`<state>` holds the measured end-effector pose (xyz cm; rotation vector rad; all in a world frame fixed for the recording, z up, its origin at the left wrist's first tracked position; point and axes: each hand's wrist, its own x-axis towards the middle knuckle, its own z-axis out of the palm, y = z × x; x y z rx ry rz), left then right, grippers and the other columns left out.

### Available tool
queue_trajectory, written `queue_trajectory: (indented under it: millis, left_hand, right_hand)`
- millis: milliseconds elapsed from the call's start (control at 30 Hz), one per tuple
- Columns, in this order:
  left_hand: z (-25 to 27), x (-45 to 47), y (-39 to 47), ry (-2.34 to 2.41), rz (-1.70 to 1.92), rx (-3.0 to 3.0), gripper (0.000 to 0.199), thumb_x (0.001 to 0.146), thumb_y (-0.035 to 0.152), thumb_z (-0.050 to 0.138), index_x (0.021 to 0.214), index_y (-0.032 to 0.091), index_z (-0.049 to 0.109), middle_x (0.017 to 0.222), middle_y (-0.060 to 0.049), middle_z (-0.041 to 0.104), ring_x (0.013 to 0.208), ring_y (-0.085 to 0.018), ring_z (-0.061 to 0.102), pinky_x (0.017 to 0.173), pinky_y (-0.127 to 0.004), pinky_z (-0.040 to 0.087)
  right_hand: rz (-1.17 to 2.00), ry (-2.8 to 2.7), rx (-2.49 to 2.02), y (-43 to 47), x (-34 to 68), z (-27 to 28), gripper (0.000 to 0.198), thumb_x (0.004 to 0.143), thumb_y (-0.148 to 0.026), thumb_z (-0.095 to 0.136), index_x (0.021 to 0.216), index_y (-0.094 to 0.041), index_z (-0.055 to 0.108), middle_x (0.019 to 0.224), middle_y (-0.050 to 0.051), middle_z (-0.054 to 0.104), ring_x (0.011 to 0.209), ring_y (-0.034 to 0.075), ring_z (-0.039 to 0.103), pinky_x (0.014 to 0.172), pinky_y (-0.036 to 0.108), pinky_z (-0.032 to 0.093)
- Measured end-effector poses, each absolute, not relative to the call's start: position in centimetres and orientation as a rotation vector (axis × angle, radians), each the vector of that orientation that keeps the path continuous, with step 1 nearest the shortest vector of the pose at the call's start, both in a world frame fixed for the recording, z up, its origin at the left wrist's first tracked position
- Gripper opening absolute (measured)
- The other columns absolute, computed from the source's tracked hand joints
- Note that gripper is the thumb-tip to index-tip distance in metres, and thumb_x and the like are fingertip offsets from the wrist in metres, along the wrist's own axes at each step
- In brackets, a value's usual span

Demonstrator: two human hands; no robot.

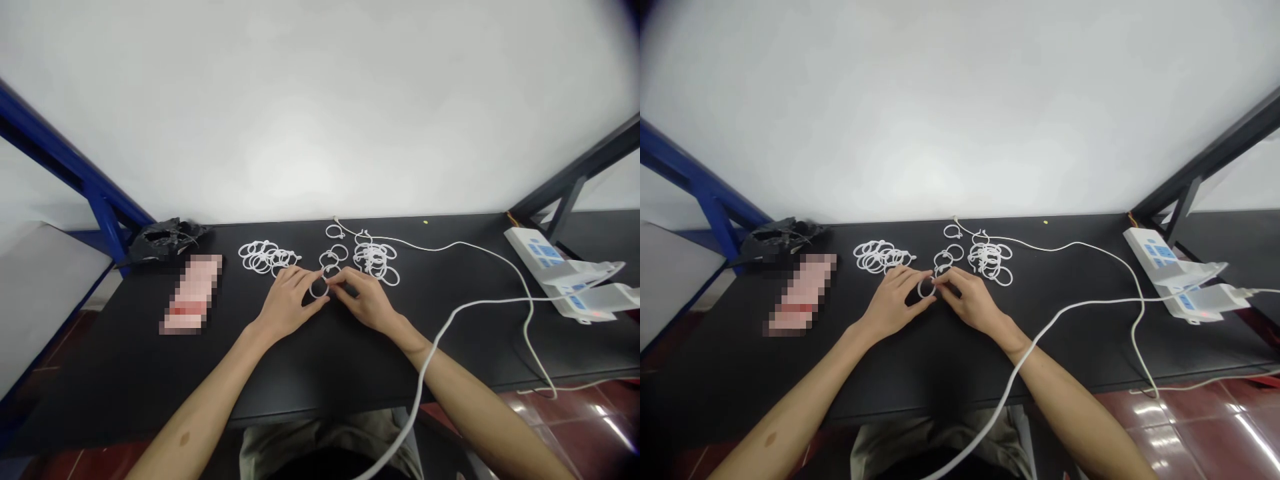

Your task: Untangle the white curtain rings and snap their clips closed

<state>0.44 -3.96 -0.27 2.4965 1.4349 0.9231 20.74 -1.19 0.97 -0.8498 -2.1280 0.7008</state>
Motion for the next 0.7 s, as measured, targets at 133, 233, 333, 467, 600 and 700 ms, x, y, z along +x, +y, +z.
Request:
queue_trajectory:
  millis: [133, 233, 333, 467, 600, 700]
  left_hand:
    - [-0.1, 0.5, -3.9, 1.451, 0.961, 2.489, 0.038, 0.09, 0.039, 0.061, 0.122, 0.019, 0.057, 0.107, -0.007, 0.068, 0.103, -0.024, 0.056, 0.095, -0.043, 0.044]
    - [0.1, 0.0, -3.6, 1.576, 1.005, 2.46, 0.036, 0.091, 0.037, 0.059, 0.123, 0.02, 0.057, 0.11, -0.007, 0.066, 0.105, -0.025, 0.054, 0.095, -0.044, 0.045]
    - [0.0, -1.3, -2.8, 1.875, 1.031, 2.371, 0.036, 0.091, 0.033, 0.056, 0.125, 0.018, 0.057, 0.116, -0.01, 0.063, 0.109, -0.029, 0.052, 0.096, -0.047, 0.044]
    - [-0.7, -3.6, -1.7, 2.208, 1.025, 2.226, 0.039, 0.088, 0.031, 0.056, 0.124, 0.018, 0.058, 0.117, -0.014, 0.061, 0.108, -0.035, 0.049, 0.09, -0.053, 0.045]
    - [-1.3, -4.9, -1.2, 2.287, 1.006, 2.163, 0.041, 0.087, 0.03, 0.054, 0.127, 0.018, 0.058, 0.12, -0.015, 0.062, 0.106, -0.037, 0.05, 0.085, -0.055, 0.046]
    - [-1.3, -4.9, -1.1, 2.271, 0.971, 2.129, 0.043, 0.087, 0.029, 0.053, 0.129, 0.017, 0.057, 0.124, -0.015, 0.06, 0.109, -0.038, 0.049, 0.086, -0.055, 0.046]
  right_hand:
    - [0.676, -2.129, -0.865, -1.2, 20.5, 0.7, 0.014, 0.096, -0.022, 0.051, 0.104, -0.023, 0.062, 0.093, 0.003, 0.066, 0.083, 0.015, 0.064, 0.076, 0.028, 0.052]
    - [0.61, -2.158, -0.933, -1.0, 20.5, 0.4, 0.028, 0.095, -0.024, 0.054, 0.122, -0.026, 0.055, 0.103, 0.005, 0.064, 0.089, 0.017, 0.063, 0.081, 0.033, 0.054]
    - [0.401, -2.229, -1.054, -0.7, 20.8, 0.1, 0.033, 0.093, -0.026, 0.057, 0.125, -0.023, 0.053, 0.108, 0.009, 0.06, 0.098, 0.022, 0.06, 0.087, 0.041, 0.053]
    - [0.16, -2.281, -1.122, -0.5, 21.1, 0.1, 0.023, 0.091, -0.029, 0.058, 0.112, -0.02, 0.062, 0.103, 0.012, 0.058, 0.099, 0.027, 0.055, 0.087, 0.045, 0.051]
    - [0.119, -2.324, -1.191, -0.5, 21.2, 0.0, 0.022, 0.089, -0.029, 0.061, 0.109, -0.02, 0.063, 0.1, 0.011, 0.057, 0.092, 0.026, 0.056, 0.082, 0.045, 0.052]
    - [0.151, -2.359, -1.239, -0.5, 21.3, -0.1, 0.02, 0.088, -0.025, 0.061, 0.108, -0.02, 0.063, 0.1, 0.01, 0.056, 0.092, 0.026, 0.057, 0.081, 0.042, 0.053]
